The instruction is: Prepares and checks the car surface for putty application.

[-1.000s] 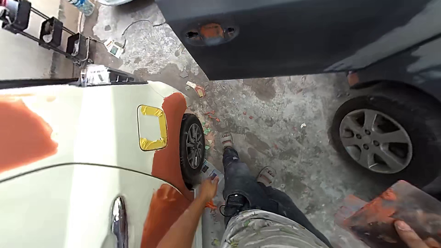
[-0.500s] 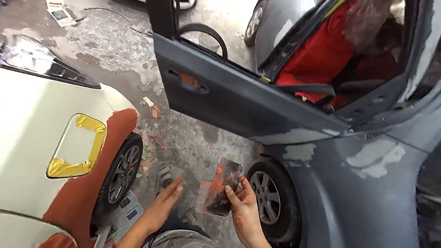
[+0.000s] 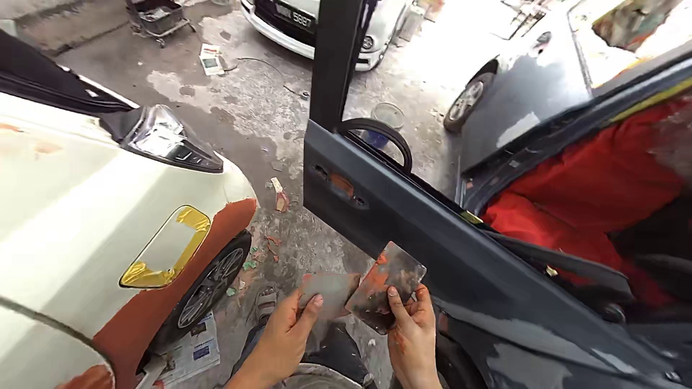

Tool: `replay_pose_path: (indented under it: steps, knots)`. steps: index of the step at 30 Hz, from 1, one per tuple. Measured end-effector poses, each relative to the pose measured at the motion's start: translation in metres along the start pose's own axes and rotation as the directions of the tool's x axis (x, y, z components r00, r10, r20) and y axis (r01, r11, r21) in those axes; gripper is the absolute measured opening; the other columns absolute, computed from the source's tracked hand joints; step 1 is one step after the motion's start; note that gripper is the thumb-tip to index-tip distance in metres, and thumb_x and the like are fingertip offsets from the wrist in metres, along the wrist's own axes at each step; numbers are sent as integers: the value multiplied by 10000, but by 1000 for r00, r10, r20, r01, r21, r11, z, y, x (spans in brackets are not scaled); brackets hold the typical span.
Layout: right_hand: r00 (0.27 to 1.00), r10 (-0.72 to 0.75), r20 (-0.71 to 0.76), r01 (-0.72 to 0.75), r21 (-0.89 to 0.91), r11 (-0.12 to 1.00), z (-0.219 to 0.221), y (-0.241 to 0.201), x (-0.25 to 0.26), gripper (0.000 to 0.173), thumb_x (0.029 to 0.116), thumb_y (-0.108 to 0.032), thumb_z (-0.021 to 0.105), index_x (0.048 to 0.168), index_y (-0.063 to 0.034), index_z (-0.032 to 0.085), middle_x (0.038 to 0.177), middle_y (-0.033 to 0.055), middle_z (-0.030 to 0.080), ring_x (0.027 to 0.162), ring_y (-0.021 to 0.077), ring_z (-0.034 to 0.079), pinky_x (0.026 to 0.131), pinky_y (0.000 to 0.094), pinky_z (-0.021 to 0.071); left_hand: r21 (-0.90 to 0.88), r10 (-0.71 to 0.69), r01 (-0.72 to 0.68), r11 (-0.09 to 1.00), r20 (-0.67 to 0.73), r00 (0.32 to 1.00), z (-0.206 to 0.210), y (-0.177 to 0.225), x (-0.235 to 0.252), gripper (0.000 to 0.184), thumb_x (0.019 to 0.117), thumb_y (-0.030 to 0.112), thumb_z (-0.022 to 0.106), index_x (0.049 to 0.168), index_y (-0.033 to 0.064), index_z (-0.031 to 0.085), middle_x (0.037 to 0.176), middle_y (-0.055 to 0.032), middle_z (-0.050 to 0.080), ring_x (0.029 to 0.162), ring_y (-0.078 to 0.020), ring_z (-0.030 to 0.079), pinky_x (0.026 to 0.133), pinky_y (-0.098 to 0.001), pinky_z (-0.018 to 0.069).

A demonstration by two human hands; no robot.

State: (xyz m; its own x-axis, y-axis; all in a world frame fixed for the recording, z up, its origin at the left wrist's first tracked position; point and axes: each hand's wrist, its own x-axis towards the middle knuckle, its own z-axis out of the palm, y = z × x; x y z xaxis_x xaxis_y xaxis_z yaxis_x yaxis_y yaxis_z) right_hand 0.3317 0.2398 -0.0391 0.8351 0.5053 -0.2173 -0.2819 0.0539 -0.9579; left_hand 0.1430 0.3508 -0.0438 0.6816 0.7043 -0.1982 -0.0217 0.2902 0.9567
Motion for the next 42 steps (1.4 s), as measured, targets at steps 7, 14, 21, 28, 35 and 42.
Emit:
replay_pose_path:
  steps: [7,14,21,28,35,42]
  knots:
    - [892,3,453,87,-177,980,-29,-19,68,704,827,-12,762,1419,37,384,1171,102,670,1018,162,702,878,339,627,-171,156,-160,972,-37,987,88,3,2,402,1044,177,557,1387,-28,508,1257,-108,651,1119,-165,650,984,-388,555]
    - [420,35,907,243,-150,958,-27,-34,45,801,838,-129,801,1393,136,288,1212,66,626,1051,50,668,944,263,588,-265,250,-385,884,-429,868,158,-11,-36,829,915,393,705,1432,-63,245,1263,-113,558,1122,-102,600,982,-331,523]
    - [13,73,997,242,-74,968,-2,-29,-13,792,856,-120,784,1398,151,275,1180,109,625,1004,63,681,899,267,603,15,471,-635,772,-684,557,184,-5,-124,1011,943,451,679,1557,-137,132,1592,-214,353,1438,-208,414,1202,-386,348]
    - [-244,192,951,73,-180,981,-20,-23,-81,701,881,-15,717,1411,86,270,1193,51,655,1024,74,693,932,306,601,-138,270,-710,690,-862,429,210,-27,-186,647,947,465,686,1405,69,460,1184,44,681,1068,-40,641,969,-296,525]
    - [114,501,858,-304,-450,840,-21,-13,-166,138,1065,-53,443,1202,-58,459,928,32,701,823,111,724,787,319,633,-36,324,-683,730,-861,391,181,-43,-249,785,976,111,649,1585,-49,180,1509,-197,480,1340,-252,537,1135,-436,451]
    - [6,210,978,147,-208,967,-49,33,-272,553,1019,-154,576,1469,76,352,1329,109,535,1178,106,573,980,294,522,-53,111,-700,712,-976,187,164,-57,-380,227,1014,7,557,1226,-23,634,1092,-27,737,1028,-100,693,970,-340,565]
